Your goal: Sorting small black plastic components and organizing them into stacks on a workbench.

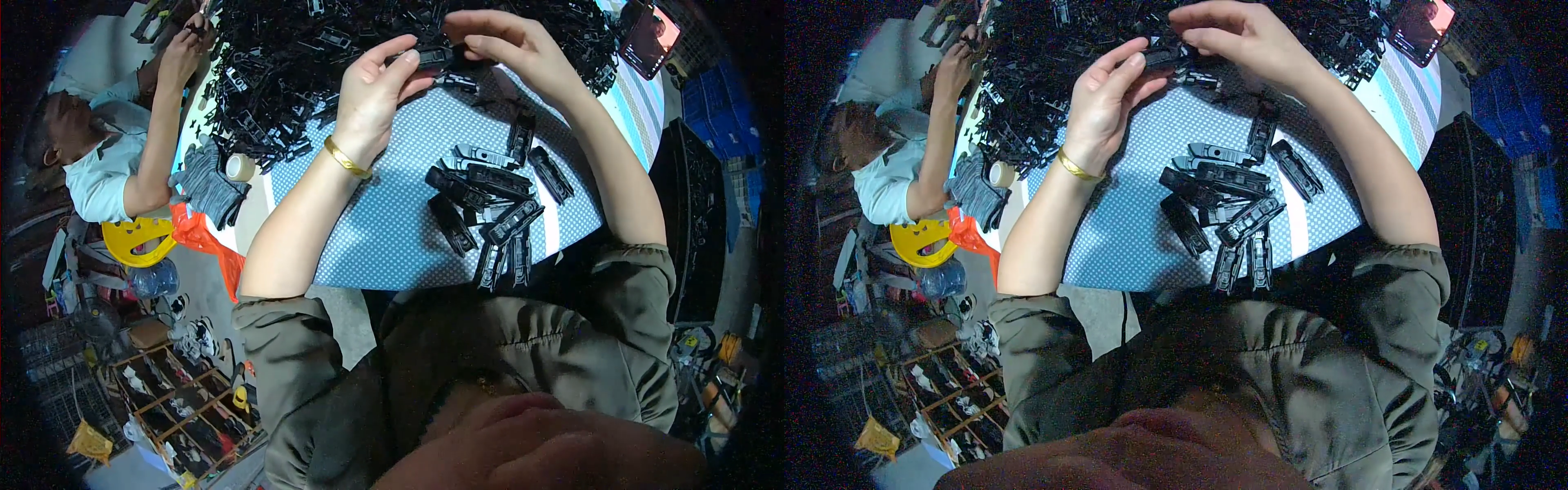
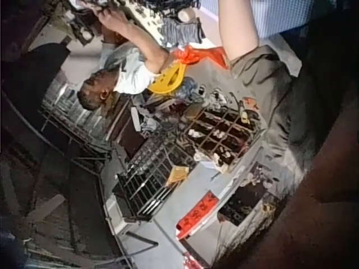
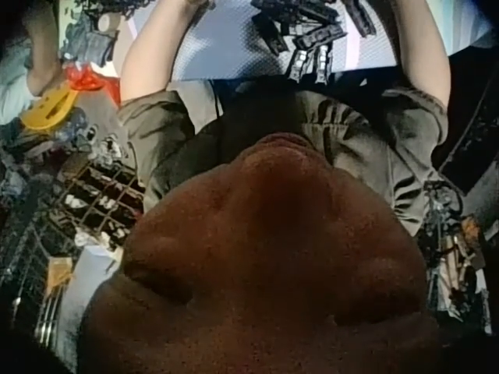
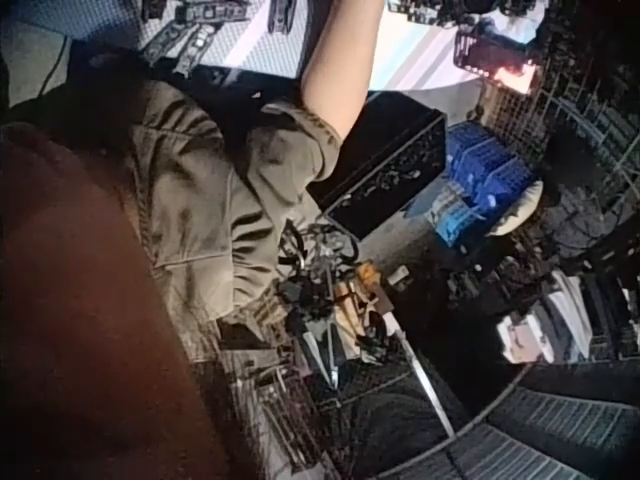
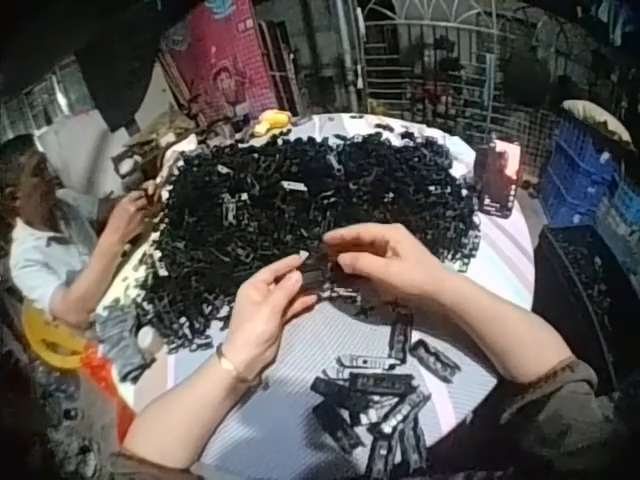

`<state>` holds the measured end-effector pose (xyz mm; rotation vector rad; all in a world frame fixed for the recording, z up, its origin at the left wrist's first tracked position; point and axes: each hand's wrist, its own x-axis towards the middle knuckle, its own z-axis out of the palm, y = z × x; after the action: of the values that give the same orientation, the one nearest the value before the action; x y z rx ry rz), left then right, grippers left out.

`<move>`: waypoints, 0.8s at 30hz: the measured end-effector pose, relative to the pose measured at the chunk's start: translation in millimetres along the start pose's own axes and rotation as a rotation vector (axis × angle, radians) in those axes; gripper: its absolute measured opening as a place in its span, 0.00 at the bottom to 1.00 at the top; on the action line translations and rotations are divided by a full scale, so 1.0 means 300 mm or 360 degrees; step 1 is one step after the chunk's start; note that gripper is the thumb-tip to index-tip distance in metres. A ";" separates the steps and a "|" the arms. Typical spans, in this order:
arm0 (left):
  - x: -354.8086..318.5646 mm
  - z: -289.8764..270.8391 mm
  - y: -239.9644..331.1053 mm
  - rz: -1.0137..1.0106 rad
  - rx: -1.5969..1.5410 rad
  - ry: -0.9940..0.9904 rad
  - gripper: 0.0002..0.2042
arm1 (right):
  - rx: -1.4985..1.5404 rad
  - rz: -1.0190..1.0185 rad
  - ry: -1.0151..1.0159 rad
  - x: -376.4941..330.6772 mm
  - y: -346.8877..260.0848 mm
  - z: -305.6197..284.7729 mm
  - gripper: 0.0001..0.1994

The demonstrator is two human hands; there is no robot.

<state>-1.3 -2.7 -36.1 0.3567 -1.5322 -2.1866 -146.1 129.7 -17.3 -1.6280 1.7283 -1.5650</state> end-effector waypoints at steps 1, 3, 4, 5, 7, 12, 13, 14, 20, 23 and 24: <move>0.000 -0.001 0.002 0.0022 0.0028 -0.0037 0.16 | 0.0033 0.0291 -0.0059 -0.007 -0.015 0.005 0.17; -0.003 0.002 0.001 0.0081 0.0146 -0.0150 0.16 | 0.0180 0.0528 -0.0209 -0.013 -0.015 0.021 0.18; -0.004 0.006 0.002 0.0080 0.0144 -0.0158 0.16 | 0.0145 0.0511 -0.0280 -0.003 0.003 0.023 0.17; -0.004 0.011 0.003 0.0084 0.0136 -0.0231 0.16 | 0.0105 0.0479 -0.0283 -0.009 0.009 0.006 0.16; -0.012 0.010 0.020 0.0062 0.0123 -0.0332 0.17 | 0.0076 0.0444 -0.0302 -0.011 -0.005 0.007 0.15; -0.014 0.003 0.042 -0.0050 0.0058 -0.0415 0.18 | 0.0100 0.0475 -0.0344 0.001 0.013 -0.026 0.13; -0.020 -0.001 0.045 -0.0100 0.0193 -0.0533 0.17 | 0.0075 0.0528 -0.0263 0.004 0.004 -0.038 0.13; -0.029 -0.002 0.049 -0.0150 0.0329 -0.0650 0.16 | 0.0051 0.0581 -0.0183 0.006 -0.008 -0.048 0.13; -0.051 0.053 0.021 -0.0035 0.1034 -0.1141 0.10 | -0.1162 -0.0258 -0.0172 -0.038 0.025 -0.005 0.10; -0.012 0.024 0.018 0.0664 0.1731 -0.0292 0.07 | -0.1413 -0.0273 -0.0204 -0.052 0.016 0.049 0.09; 0.010 0.021 0.020 0.0814 0.1795 -0.0061 0.08 | -0.1412 -0.0271 -0.0204 -0.053 0.020 0.060 0.09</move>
<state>-5.5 -0.7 -28.1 0.2007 -2.4111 -0.8009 -130.0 133.0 -35.8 -2.2261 2.4369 -0.7081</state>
